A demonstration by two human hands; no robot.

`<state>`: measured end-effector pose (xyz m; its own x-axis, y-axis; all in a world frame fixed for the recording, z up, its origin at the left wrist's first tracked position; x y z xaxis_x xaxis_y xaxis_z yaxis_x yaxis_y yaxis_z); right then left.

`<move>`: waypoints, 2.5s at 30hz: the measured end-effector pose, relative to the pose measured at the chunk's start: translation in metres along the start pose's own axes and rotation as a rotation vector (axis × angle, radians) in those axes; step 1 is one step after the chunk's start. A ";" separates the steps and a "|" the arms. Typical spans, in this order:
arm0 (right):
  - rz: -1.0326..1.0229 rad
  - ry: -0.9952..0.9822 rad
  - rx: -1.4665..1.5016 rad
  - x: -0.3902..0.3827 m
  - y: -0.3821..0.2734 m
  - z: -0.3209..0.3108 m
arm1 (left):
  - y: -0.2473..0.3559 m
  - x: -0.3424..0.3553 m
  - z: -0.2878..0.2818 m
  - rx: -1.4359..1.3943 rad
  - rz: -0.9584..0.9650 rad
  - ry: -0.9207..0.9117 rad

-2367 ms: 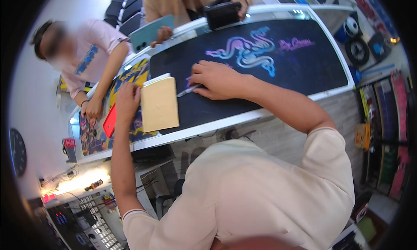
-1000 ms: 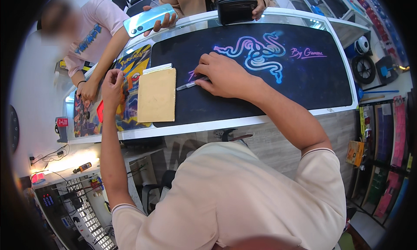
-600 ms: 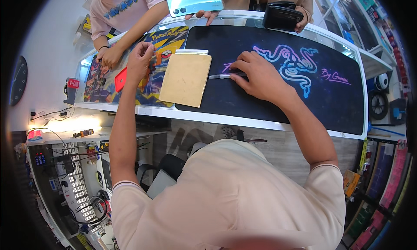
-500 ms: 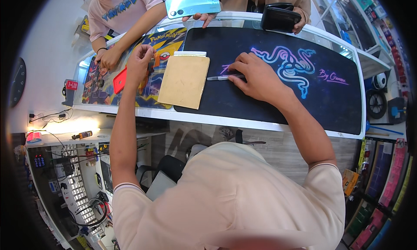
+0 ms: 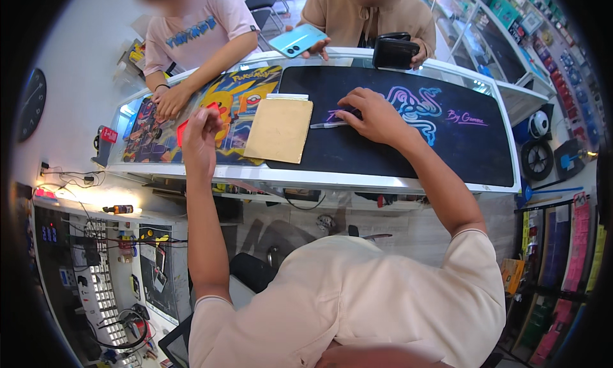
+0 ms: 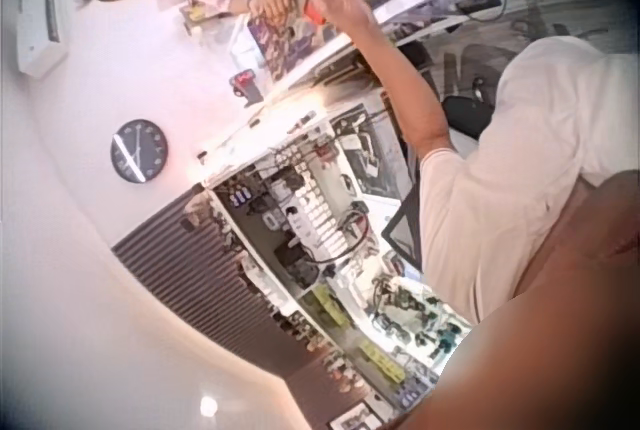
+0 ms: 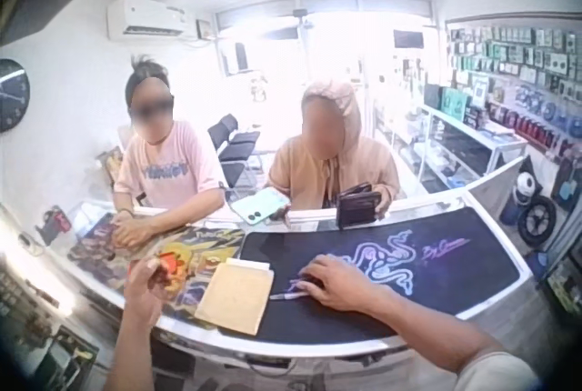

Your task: The person writes on a notepad at a counter, interacts with a customer, and then moves to a workbench to connect a power supply to a disassembled electronic device.

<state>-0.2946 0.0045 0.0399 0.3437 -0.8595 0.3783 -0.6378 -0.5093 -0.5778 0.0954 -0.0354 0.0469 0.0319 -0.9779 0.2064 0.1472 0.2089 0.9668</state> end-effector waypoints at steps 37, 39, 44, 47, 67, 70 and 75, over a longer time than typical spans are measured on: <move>-0.354 -1.203 0.329 -0.501 -0.462 0.291 | 0.072 -1.188 -0.225 -0.120 0.313 2.091; -0.393 -1.248 0.309 -0.534 -0.479 0.304 | 0.030 -1.267 -0.244 -0.234 0.241 2.192; -0.391 -1.285 0.122 -0.597 -0.544 0.351 | -0.082 -1.476 -0.246 -0.176 -0.123 2.450; -0.417 -1.285 0.089 -0.621 -0.604 0.376 | -0.174 -1.591 -0.202 -0.072 -0.625 2.649; -0.039 -0.956 0.253 -0.619 -0.530 0.312 | -0.263 -1.246 -0.251 0.422 -1.019 0.639; 0.013 -0.866 0.228 -0.591 -0.461 0.289 | -0.240 -1.072 -0.223 0.589 -0.901 0.349; 0.253 -0.675 0.264 -0.526 -0.335 0.219 | -0.095 -0.852 -0.225 1.201 -0.288 0.664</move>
<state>-0.1106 0.6182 -0.1243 0.6093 -0.7480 -0.2631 -0.5965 -0.2137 -0.7737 0.2765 0.7786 -0.2547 0.6509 -0.7326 0.1990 -0.6853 -0.4541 0.5694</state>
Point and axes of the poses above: each hand's wrist, its own x-axis towards the middle knuckle, its own z-axis out of the palm, y = z × x, the point moved 6 cm from there along x, towards the middle knuckle, and after that the axes turned 9 degrees about x, right-handed, at the moved point
